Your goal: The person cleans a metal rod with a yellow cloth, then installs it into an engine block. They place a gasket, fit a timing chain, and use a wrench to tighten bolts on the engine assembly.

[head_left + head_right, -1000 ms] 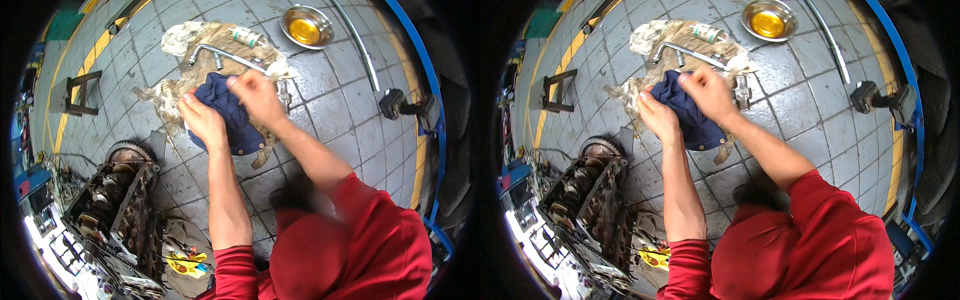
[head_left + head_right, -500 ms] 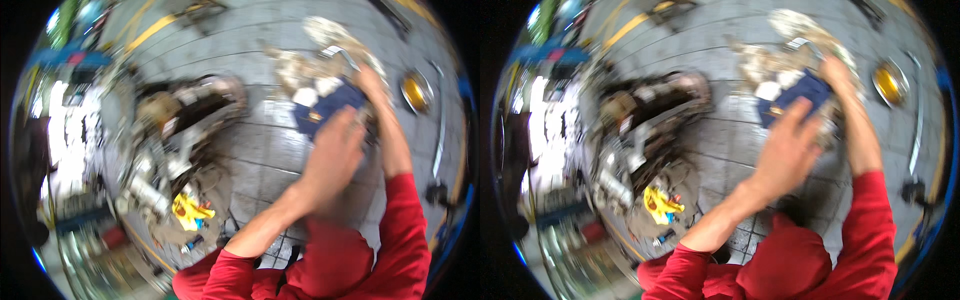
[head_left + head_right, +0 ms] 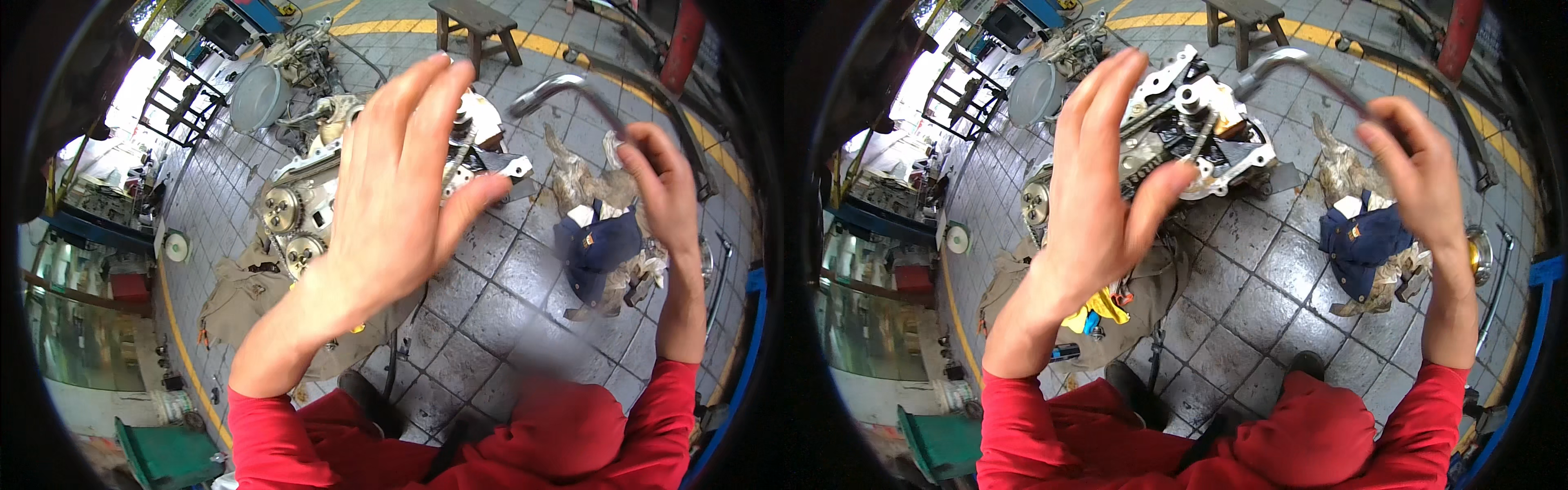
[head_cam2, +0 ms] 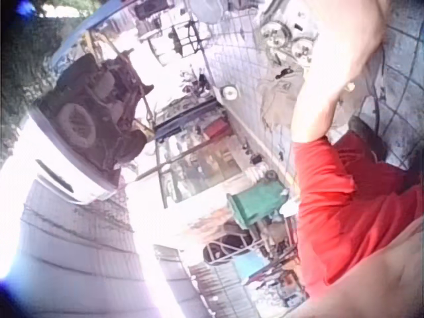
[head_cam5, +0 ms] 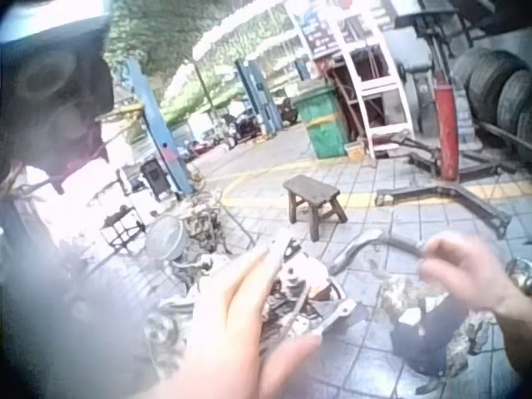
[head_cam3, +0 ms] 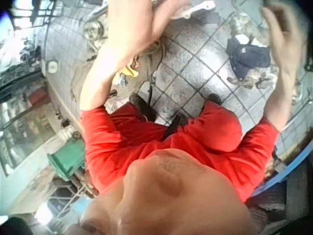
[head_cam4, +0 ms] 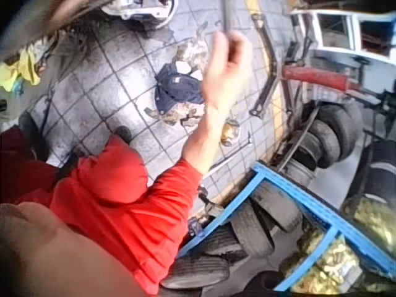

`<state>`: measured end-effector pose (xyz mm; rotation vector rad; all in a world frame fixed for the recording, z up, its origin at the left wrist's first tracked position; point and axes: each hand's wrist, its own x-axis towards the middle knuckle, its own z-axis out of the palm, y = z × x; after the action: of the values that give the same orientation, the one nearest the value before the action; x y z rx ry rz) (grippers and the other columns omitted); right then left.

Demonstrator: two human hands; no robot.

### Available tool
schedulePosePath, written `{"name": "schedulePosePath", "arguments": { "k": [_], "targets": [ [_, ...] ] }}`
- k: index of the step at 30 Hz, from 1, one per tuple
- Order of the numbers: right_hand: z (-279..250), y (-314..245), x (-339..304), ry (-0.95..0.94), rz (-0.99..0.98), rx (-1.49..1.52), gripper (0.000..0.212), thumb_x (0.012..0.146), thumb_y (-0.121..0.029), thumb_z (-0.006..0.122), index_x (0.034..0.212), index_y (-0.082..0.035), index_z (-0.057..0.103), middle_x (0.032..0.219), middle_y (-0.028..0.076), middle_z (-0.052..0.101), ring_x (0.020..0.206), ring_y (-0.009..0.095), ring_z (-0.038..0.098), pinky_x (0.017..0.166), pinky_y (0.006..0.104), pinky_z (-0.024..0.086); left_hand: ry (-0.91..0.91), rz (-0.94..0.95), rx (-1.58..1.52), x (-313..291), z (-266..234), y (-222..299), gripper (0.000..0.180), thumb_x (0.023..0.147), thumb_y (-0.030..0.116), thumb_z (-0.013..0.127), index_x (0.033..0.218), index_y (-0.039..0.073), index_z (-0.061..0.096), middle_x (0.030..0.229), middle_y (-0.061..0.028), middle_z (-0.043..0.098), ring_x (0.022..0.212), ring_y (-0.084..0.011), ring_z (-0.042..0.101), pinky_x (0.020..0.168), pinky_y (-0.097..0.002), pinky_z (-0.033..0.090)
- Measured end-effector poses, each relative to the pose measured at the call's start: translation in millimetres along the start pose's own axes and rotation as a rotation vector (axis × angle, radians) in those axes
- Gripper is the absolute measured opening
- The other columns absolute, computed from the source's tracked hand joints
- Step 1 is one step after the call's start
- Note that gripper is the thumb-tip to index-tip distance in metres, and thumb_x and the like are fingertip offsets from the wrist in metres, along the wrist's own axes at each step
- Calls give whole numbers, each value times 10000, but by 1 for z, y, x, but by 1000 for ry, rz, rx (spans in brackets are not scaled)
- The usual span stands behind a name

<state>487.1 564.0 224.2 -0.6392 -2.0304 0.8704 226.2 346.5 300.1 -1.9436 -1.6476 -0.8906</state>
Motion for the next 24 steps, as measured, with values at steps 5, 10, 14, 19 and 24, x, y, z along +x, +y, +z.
{"name": "schedulePosePath", "arguments": {
  "k": [5, 10, 14, 19, 24],
  "targets": [
    [59, -123, -21, -295, 78, 261, 218, 1068, -195, 736, 1132, -16, 629, 889, -47, 574, 795, 27, 495, 685, 218, 387, 53, -44, 10, -17, -37, -22, 309, 1037, 276, 760, 1075, 50, 552, 763, -113, 678, 672, -355, 712, 528, -491, 507],
    [107, -205, -8, -564, 146, 511, 447, 1176, -472, 533, 1068, -49, 630, 731, -53, 515, 545, 26, 402, 506, 217, 324, 46, 44, -162, -33, -89, -49, 317, 1032, 353, 743, 1011, 77, 589, 841, -143, 686, 768, -405, 707, 617, -501, 540],
    [147, -266, 13, -351, 218, 389, 476, 1143, -558, 570, 921, -140, 620, 702, -108, 460, 542, -3, 344, 500, 205, 259, 153, 83, -104, -44, -111, -78, 288, 1043, 339, 734, 1065, 88, 596, 857, -149, 718, 773, -402, 733, 617, -504, 571],
    [173, -326, 14, -374, 59, 347, 481, 1127, -538, 613, 843, -151, 591, 674, -120, 387, 554, 7, 328, 502, 222, 251, 220, 161, 59, -50, -176, -102, 310, 1053, 344, 741, 1029, 75, 589, 749, -156, 707, 730, -404, 733, 601, -496, 561],
    [29, -377, 68, 43, -576, 786, 401, 1159, -198, 430, 761, -147, 439, 652, -44, 326, 538, 80, 277, 502, 256, 262, 217, -60, -163, -113, -191, -214, 287, 1096, 295, 694, 1011, 51, 569, 741, -120, 725, 637, -336, 736, 553, -453, 559]
  ]
}}
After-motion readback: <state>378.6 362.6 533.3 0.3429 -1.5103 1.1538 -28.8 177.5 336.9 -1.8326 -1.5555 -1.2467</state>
